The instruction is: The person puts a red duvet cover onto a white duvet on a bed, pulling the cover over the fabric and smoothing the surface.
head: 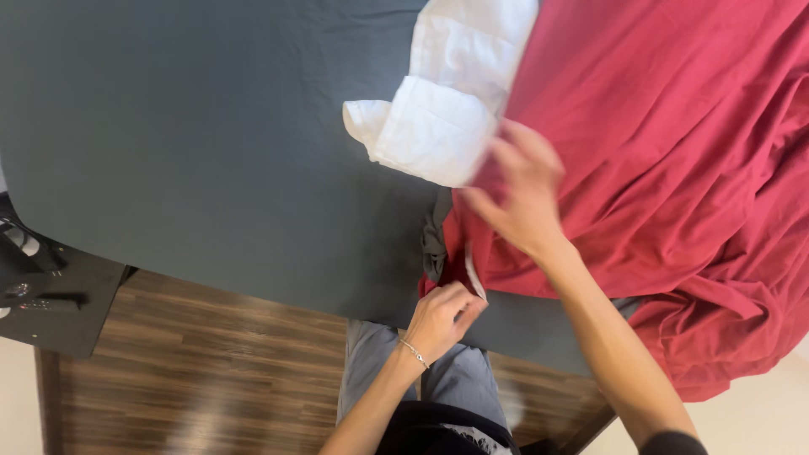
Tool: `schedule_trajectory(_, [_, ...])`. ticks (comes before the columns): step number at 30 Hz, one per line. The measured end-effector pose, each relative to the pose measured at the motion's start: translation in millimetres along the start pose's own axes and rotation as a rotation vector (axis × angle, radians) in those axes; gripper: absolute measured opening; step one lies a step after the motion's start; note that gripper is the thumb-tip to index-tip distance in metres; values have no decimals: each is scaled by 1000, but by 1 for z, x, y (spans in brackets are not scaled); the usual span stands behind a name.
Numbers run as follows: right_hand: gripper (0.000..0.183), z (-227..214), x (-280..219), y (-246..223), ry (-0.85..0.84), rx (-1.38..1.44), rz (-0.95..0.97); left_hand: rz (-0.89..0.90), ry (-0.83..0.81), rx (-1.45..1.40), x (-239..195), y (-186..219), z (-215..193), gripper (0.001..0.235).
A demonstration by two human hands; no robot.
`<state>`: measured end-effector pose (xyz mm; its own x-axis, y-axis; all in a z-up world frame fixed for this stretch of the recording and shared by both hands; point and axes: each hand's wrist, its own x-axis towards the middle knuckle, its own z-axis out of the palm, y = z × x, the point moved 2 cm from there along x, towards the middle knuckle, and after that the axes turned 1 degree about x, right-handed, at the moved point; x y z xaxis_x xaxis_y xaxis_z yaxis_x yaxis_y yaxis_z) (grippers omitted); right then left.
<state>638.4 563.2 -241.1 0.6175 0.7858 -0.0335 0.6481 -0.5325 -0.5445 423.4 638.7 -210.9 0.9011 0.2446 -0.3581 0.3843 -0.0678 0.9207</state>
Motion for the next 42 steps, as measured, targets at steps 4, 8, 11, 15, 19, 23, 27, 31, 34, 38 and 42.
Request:
schedule_trajectory(4, [82, 41, 100, -61, -124, -11, -213, -198, 19, 28, -6, -25, 12, 21])
schedule_trajectory(8, [129, 93, 118, -62, -312, -329, -304, -422, 228, -82, 2, -51, 21, 19])
schedule_trajectory(11, [118, 120, 107, -33, -593, -607, -100, -610, 175, 19, 30, -78, 18, 48])
schedule_trajectory(15, [24, 96, 81, 2, -319, -175, 72, -798, -78, 159, 40, -114, 19, 50])
schedule_trajectory(19, [19, -7, 43, 28, 123, 378, 95, -809, -4, 169, 46, -145, 17, 46])
schedule_trajectory(23, [12, -140, -12, 43, 276, 5, 310, -847, 83, 152, 63, -166, -7, 44])
schedule_trajectory(27, [6, -240, -90, 31, 305, 205, 526, -630, 553, -98, 69, -161, -51, 32])
schedule_trajectory(31, [21, -289, -127, 16, -127, 8, 730, -524, 840, -421, 61, -140, -85, 33])
schedule_trajectory(34, [33, -302, -140, -1, -312, -6, 835, -276, 922, -760, 53, -122, -99, 34])
schedule_trajectory(38, [39, -274, -107, -26, -240, 92, 405, -361, 716, -682, 54, -80, -97, 32])
schedule_trajectory(42, [38, -183, -51, -56, -362, -146, 72, -221, 639, 105, 12, 3, -82, 30])
